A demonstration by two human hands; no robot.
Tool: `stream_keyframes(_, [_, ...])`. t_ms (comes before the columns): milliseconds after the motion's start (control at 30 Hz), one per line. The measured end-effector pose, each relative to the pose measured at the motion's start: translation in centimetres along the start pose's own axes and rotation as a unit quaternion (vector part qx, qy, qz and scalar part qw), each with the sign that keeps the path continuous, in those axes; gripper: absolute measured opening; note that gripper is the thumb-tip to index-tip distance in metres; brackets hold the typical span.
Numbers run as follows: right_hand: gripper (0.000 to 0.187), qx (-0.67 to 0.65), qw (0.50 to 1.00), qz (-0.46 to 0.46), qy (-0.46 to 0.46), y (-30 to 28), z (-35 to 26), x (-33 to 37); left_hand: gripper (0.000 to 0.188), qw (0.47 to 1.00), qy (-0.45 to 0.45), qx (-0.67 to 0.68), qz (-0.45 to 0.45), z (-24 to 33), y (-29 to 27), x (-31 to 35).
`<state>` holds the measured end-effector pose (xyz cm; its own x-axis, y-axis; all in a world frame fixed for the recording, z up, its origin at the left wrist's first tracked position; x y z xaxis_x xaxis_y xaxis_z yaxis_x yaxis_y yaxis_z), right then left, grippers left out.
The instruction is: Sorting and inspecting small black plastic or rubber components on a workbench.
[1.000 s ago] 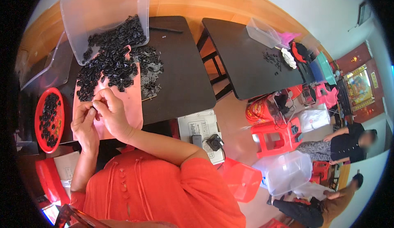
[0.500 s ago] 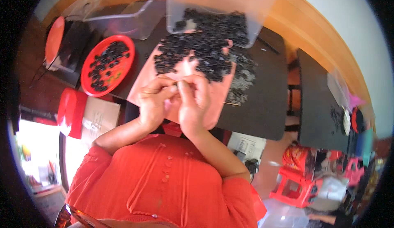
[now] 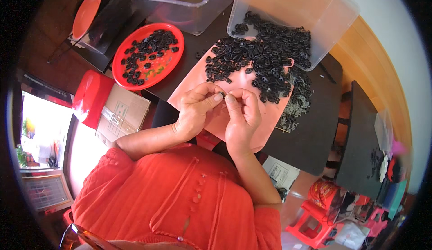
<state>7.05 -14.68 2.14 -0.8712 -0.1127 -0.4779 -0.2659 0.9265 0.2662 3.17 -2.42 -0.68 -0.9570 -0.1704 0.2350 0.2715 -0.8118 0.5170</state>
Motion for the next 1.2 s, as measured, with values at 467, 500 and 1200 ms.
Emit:
stream_keyframes(467, [0.006,0.216,0.956,-0.164,-0.108,0.2,-0.7,-1.5,0.008,0.991,-0.008,-0.137,0.003,0.7,-0.4,0.0])
stream_keyframes(500, [0.006,0.216,0.956,-0.165,-0.107,0.2,-0.7,-1.5,0.009,0.989,0.000,-0.151,0.009,0.9,-0.4,0.0])
stream_keyframes(1200, [0.008,0.251,0.938,-0.199,-0.133,0.9,-1.3,-1.3,0.005,0.975,0.084,-0.206,0.024,1.3,-0.6,0.3])
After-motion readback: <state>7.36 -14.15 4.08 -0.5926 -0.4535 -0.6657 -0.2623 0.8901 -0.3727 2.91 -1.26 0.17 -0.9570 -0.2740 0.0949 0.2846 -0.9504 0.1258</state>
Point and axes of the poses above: each hand's wrist, its own x-axis away from the middle knuckle, its own y-axis out of the palm, z = x × y, the point moved 8 cm from there along -x, towards the middle knuckle, and after that the axes turned 15 degrees about -y, right-handed, at the moved point
